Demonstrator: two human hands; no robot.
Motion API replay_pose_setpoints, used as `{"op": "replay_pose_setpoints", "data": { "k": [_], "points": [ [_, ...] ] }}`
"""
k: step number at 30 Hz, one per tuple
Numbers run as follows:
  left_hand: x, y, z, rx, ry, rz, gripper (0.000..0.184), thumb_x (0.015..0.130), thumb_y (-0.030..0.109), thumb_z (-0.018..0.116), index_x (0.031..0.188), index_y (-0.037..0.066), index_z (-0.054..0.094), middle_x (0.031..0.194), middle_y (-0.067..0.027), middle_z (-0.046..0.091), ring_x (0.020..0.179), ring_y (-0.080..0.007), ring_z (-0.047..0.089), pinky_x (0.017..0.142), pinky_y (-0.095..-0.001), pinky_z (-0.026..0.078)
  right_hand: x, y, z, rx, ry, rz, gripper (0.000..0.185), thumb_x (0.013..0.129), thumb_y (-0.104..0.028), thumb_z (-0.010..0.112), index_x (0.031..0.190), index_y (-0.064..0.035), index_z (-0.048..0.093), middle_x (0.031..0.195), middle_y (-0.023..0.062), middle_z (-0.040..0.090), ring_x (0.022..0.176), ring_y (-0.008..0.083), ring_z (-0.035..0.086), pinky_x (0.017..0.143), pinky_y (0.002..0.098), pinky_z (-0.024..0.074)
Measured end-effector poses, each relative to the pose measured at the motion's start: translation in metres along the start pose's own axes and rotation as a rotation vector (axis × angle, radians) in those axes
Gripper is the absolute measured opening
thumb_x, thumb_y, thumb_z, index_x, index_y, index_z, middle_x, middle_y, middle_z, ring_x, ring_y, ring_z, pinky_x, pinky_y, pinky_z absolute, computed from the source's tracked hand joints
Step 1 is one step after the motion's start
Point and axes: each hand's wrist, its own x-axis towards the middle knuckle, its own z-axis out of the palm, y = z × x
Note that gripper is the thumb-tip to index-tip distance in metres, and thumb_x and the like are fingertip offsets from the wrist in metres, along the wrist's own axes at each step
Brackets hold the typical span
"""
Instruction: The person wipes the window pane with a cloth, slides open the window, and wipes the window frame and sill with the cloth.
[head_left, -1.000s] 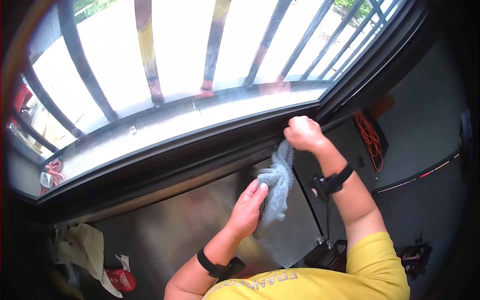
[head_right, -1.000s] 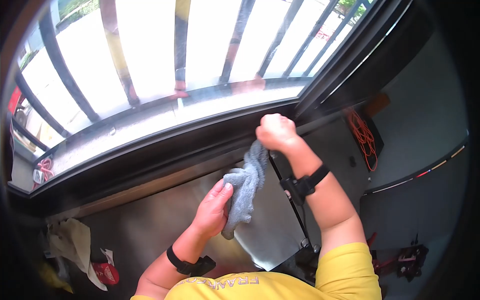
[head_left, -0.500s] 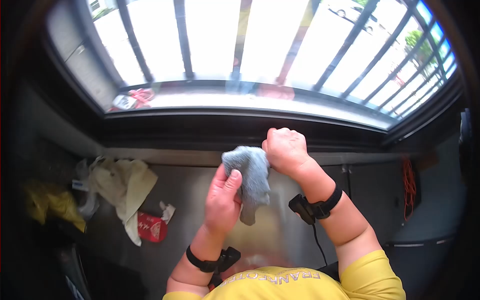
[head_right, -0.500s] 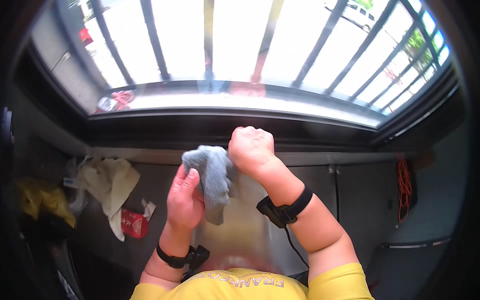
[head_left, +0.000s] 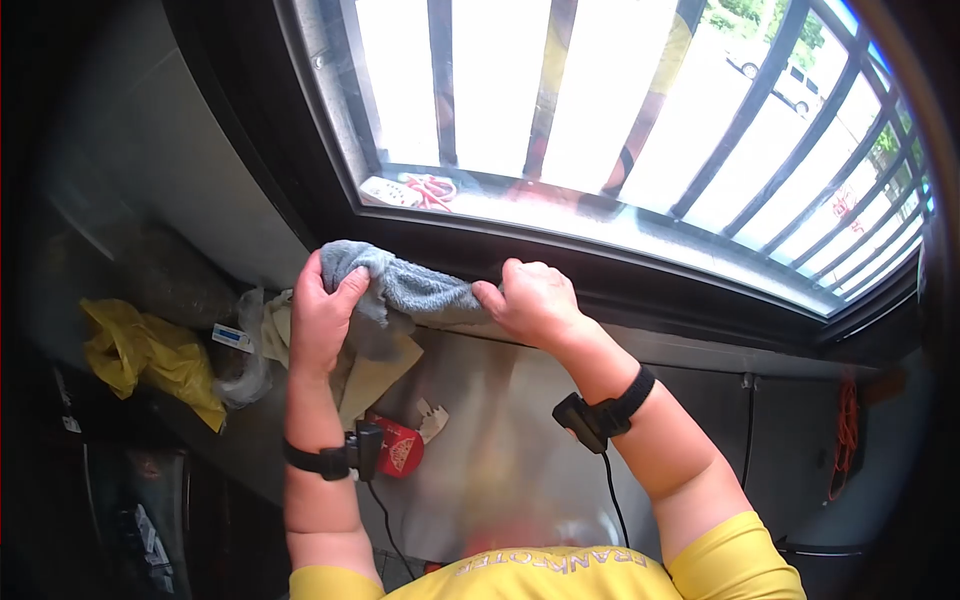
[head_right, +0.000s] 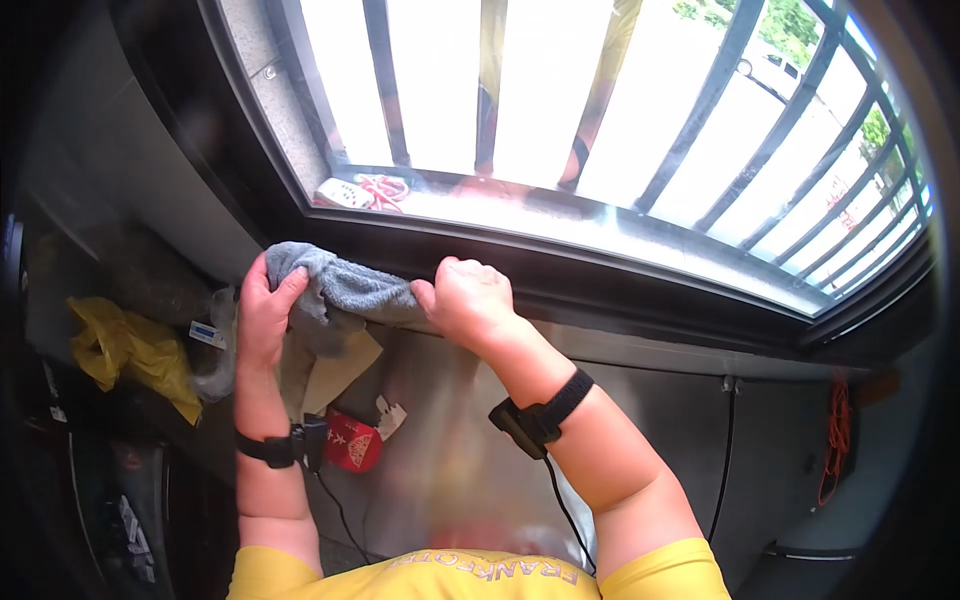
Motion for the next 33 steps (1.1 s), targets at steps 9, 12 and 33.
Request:
{"op": "replay_pose_setpoints", "data": {
  "k": [9, 12, 33],
  "points": [
    [0.033, 0.008, 0.017, 1.272, 0.464, 0.412, 0.027, 0.072, 0.013, 0.069, 0.093, 0.007, 0.051, 0.096, -0.0105, 0.054, 0.083, -0.0377, 0.056, 0.071, -0.0446, 0.046, -0.003, 0.004, -0.01, -0.133, -0.095, -0.122, 0.06, 0.081, -0.059, 0.057, 0.082, 0.001, 0.058, 0.076, 0.0195, 0.063, 0.078, 0.0354, 0.063, 0.069, 0.0438, 0.0496],
    [0.04, -0.013, 0.022, 1.509, 0.5, 0.424, 0.021, 0.075, 0.015, 0.066, 0.089, 0.008, 0.052, 0.094, -0.0095, 0.055, 0.08, -0.0314, 0.056, 0.073, -0.0447, 0.046, 0.0, 0.014, -0.006, -0.078, -0.116, -0.119, 0.055, 0.082, -0.055, 0.057, 0.085, -0.0008, 0.058, 0.076, 0.0192, 0.063, 0.078, 0.0353, 0.063, 0.068, 0.0444, 0.0497],
    [0.086, 0.051, 0.124, 0.556, 0.747, 1.0, 0.018, 0.084, -0.003, 0.053, 0.101, 0.003, 0.058, 0.094, -0.0139, 0.058, 0.09, -0.0326, 0.057, 0.075, -0.0396, 0.047, -0.01, 0.038, 0.024, 0.283, 0.332, -0.221, 0.029, 0.085, -0.04, 0.061, 0.092, -0.0124, 0.06, 0.065, 0.0109, 0.062, 0.06, 0.0319, 0.062, 0.053, 0.0418, 0.0479]
  ]
}}
